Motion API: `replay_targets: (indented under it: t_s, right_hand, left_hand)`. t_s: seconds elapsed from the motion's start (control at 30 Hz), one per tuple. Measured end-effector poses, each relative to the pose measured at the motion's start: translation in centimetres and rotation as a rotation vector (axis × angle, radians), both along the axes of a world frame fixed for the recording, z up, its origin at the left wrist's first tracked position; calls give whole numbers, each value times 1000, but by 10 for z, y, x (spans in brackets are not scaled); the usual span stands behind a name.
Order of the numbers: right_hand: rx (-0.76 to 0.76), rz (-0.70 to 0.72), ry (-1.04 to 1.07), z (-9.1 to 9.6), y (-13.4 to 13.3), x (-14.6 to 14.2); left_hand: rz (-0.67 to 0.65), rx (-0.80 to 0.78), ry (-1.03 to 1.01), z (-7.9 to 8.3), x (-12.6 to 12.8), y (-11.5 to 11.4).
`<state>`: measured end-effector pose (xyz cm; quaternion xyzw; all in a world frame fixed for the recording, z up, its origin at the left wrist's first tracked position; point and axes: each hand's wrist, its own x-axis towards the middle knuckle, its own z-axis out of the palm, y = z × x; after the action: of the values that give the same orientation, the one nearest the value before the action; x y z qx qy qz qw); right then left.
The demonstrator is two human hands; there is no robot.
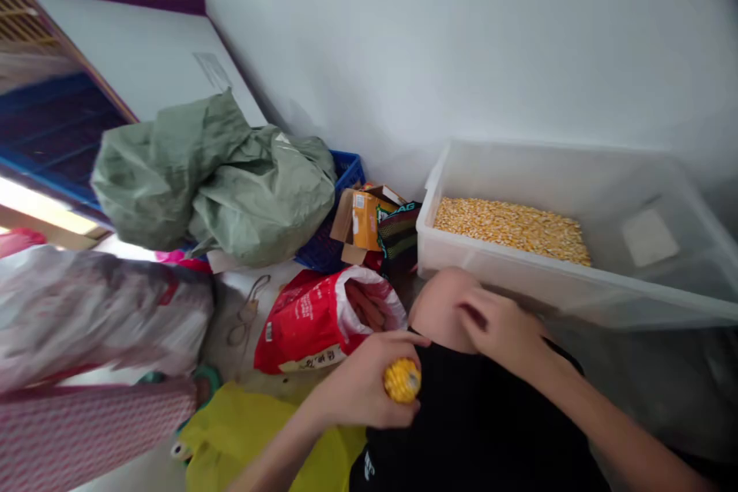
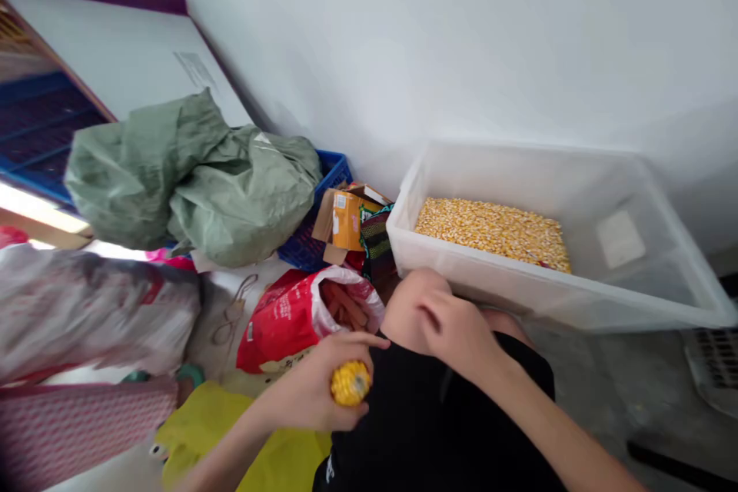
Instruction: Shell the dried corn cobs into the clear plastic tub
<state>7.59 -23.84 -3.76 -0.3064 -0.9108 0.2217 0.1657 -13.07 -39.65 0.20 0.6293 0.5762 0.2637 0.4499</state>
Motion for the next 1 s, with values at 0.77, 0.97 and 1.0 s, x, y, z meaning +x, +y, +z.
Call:
replay_targets:
  t_s: [0.77,0.97,1.0]
  right_hand:
    - [-203,-298,-228,50,53,128]
    - [-433,-156,242,133,97,78]
    - [-475,-141,286,141,107,70]
  left_hand:
    - [30,414,462,14,62,168]
    - [384,249,-876,69,82,240]
    - [390,217,-1034,78,84,254]
